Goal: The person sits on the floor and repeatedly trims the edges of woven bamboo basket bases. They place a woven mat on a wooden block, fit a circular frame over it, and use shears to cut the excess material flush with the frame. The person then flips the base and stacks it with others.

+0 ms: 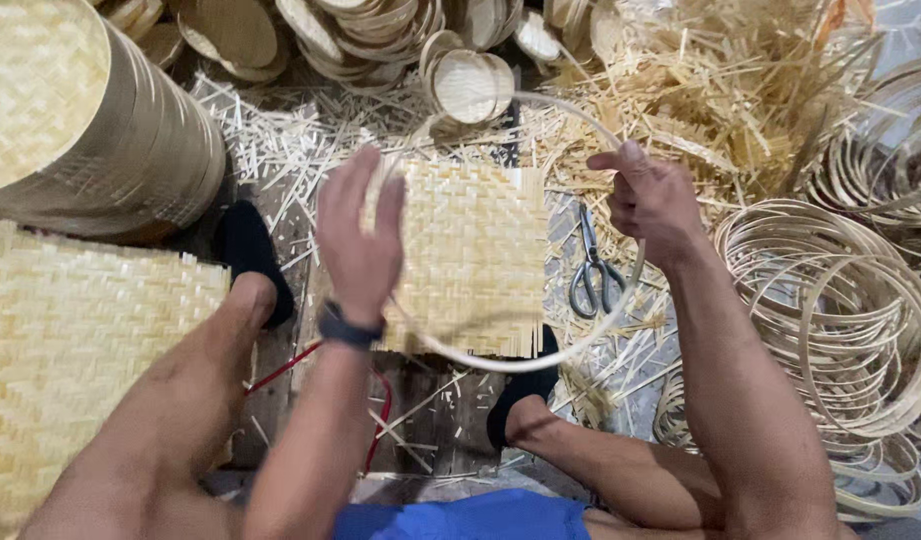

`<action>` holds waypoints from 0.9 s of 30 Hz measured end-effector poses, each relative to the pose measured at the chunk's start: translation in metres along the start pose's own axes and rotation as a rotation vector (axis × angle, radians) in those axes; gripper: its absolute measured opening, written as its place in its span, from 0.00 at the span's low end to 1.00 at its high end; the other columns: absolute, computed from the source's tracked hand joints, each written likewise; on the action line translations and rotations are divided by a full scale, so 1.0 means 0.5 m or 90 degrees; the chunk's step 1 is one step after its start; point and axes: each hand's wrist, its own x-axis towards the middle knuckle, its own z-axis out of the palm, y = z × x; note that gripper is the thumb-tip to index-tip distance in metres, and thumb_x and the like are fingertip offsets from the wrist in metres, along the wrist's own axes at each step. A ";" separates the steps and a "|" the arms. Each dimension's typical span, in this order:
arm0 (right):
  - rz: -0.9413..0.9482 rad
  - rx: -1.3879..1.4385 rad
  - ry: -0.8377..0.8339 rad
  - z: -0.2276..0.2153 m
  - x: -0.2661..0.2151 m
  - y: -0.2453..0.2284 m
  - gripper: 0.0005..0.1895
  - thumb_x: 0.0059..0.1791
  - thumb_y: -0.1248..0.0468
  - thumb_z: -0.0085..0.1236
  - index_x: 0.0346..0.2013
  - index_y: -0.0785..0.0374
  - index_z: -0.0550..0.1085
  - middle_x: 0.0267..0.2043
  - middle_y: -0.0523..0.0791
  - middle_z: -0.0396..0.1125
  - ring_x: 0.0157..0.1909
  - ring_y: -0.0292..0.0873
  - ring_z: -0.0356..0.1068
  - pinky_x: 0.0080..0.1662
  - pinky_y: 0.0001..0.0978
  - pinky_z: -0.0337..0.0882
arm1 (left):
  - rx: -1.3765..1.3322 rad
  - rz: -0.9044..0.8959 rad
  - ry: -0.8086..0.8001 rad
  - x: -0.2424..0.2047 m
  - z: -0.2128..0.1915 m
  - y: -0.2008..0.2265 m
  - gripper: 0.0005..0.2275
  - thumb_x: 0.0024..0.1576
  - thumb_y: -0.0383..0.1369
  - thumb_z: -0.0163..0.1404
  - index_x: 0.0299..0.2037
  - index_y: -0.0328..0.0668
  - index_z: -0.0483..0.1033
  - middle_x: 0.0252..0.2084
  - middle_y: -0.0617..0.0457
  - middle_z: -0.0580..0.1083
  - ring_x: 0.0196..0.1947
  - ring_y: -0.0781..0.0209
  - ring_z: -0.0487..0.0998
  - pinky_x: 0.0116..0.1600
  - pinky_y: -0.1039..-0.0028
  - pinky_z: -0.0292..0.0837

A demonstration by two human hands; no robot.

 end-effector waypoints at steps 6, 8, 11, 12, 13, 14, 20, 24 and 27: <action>-0.423 -0.383 0.091 0.060 0.009 0.008 0.21 0.61 0.49 0.47 0.50 0.61 0.80 0.33 0.45 0.69 0.33 0.43 0.68 0.37 0.41 0.69 | -0.853 -0.846 -0.380 0.006 0.018 -0.084 0.21 0.65 0.47 0.52 0.33 0.33 0.78 0.15 0.66 0.57 0.13 0.75 0.55 0.17 0.81 0.48; -0.501 -0.475 0.123 0.088 0.009 0.008 0.22 0.60 0.47 0.50 0.46 0.62 0.79 0.37 0.50 0.69 0.35 0.49 0.70 0.38 0.45 0.70 | -0.879 -0.864 -0.387 -0.026 0.030 -0.085 0.20 0.64 0.47 0.52 0.32 0.33 0.77 0.16 0.65 0.56 0.13 0.75 0.53 0.18 0.81 0.45; -0.470 -0.541 0.127 0.115 0.019 -0.004 0.26 0.56 0.42 0.53 0.34 0.63 0.77 0.34 0.51 0.68 0.32 0.51 0.69 0.34 0.47 0.67 | -0.836 -0.890 -0.393 -0.052 0.032 -0.085 0.20 0.63 0.47 0.51 0.30 0.34 0.77 0.15 0.64 0.57 0.13 0.73 0.54 0.17 0.80 0.47; -0.450 -0.563 0.136 0.120 0.017 -0.005 0.28 0.56 0.40 0.53 0.30 0.63 0.75 0.33 0.50 0.68 0.30 0.51 0.68 0.34 0.46 0.66 | -0.807 -0.898 -0.394 -0.060 0.029 -0.086 0.20 0.62 0.47 0.51 0.29 0.34 0.78 0.14 0.64 0.57 0.12 0.73 0.55 0.17 0.79 0.48; -0.432 -0.583 0.144 0.126 0.017 -0.006 0.31 0.57 0.38 0.53 0.26 0.63 0.73 0.31 0.49 0.68 0.29 0.50 0.67 0.33 0.46 0.65 | -0.822 -0.919 -0.405 -0.070 0.027 -0.087 0.20 0.62 0.47 0.51 0.29 0.35 0.77 0.14 0.62 0.59 0.13 0.71 0.56 0.18 0.79 0.50; -0.430 -0.605 0.165 0.127 0.017 -0.007 0.32 0.55 0.36 0.53 0.24 0.62 0.71 0.28 0.47 0.66 0.26 0.48 0.65 0.30 0.45 0.63 | -0.837 -0.941 -0.417 -0.083 0.029 -0.085 0.20 0.62 0.47 0.50 0.28 0.36 0.76 0.14 0.61 0.61 0.13 0.70 0.58 0.18 0.78 0.52; -0.258 -0.667 0.170 0.123 0.039 0.005 0.39 0.54 0.30 0.50 0.14 0.58 0.62 0.15 0.42 0.55 0.17 0.40 0.49 0.24 0.39 0.51 | -0.936 -0.996 -0.423 -0.117 0.048 -0.080 0.19 0.63 0.44 0.55 0.22 0.45 0.68 0.15 0.60 0.64 0.13 0.72 0.57 0.14 0.81 0.47; -0.275 -0.607 0.166 0.125 0.056 -0.003 0.39 0.53 0.29 0.48 0.13 0.57 0.61 0.16 0.40 0.56 0.18 0.39 0.49 0.25 0.38 0.52 | -0.922 -0.994 -0.433 -0.100 0.041 -0.073 0.17 0.61 0.43 0.55 0.22 0.51 0.68 0.14 0.60 0.64 0.12 0.73 0.56 0.14 0.83 0.47; -0.200 -0.457 0.055 0.109 0.070 -0.013 0.36 0.50 0.31 0.48 0.20 0.60 0.68 0.20 0.40 0.62 0.20 0.36 0.56 0.24 0.32 0.60 | -1.029 -0.987 -0.365 -0.117 0.049 -0.088 0.19 0.64 0.45 0.53 0.23 0.46 0.69 0.16 0.60 0.64 0.13 0.73 0.56 0.15 0.82 0.48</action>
